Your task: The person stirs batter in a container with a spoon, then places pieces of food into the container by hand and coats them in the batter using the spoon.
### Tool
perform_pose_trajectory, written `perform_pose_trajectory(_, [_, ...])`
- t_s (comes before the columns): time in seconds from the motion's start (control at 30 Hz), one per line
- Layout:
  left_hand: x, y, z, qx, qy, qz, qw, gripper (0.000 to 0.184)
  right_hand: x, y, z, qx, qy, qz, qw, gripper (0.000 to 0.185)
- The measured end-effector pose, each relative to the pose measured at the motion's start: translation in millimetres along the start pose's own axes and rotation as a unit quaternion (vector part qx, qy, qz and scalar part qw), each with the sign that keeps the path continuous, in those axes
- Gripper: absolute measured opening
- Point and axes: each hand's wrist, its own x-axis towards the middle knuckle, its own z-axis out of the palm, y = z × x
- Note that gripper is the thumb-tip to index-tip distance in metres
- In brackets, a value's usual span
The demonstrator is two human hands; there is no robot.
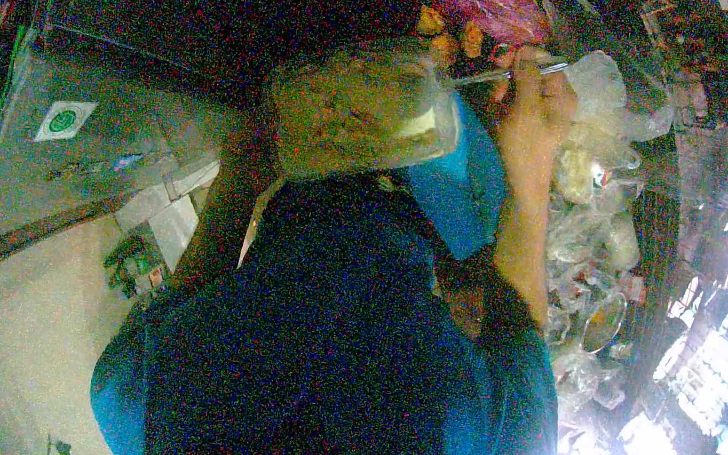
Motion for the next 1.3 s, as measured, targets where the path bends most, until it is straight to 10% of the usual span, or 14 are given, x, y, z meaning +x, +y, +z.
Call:
perform_pose_trajectory(0.47, [0, -3, 8, 0.011, -0.024, -0.013, 1.000, 0.065, -21, -39, 13, -0.194, -0.026, -0.421, 0.886, 0.018])
perform_pose_trajectory(0.73, [0, 0, 6, 0.017, 0.029, 0.006, 0.999, 0.064, -29, -47, -14, -0.167, -0.031, -0.348, 0.922, 0.019])
perform_pose_trajectory(0.93, [3, 4, -6, 0.005, 0.034, 0.017, 0.999, 0.064, -20, -28, -8, -0.278, -0.138, -0.498, 0.810, 0.010])
perform_pose_trajectory(1.3, [4, 2, -12, -0.002, 0.020, 0.017, 1.000, 0.063, 0, 23, 6, -0.167, -0.060, -0.106, 0.978, 0.029])
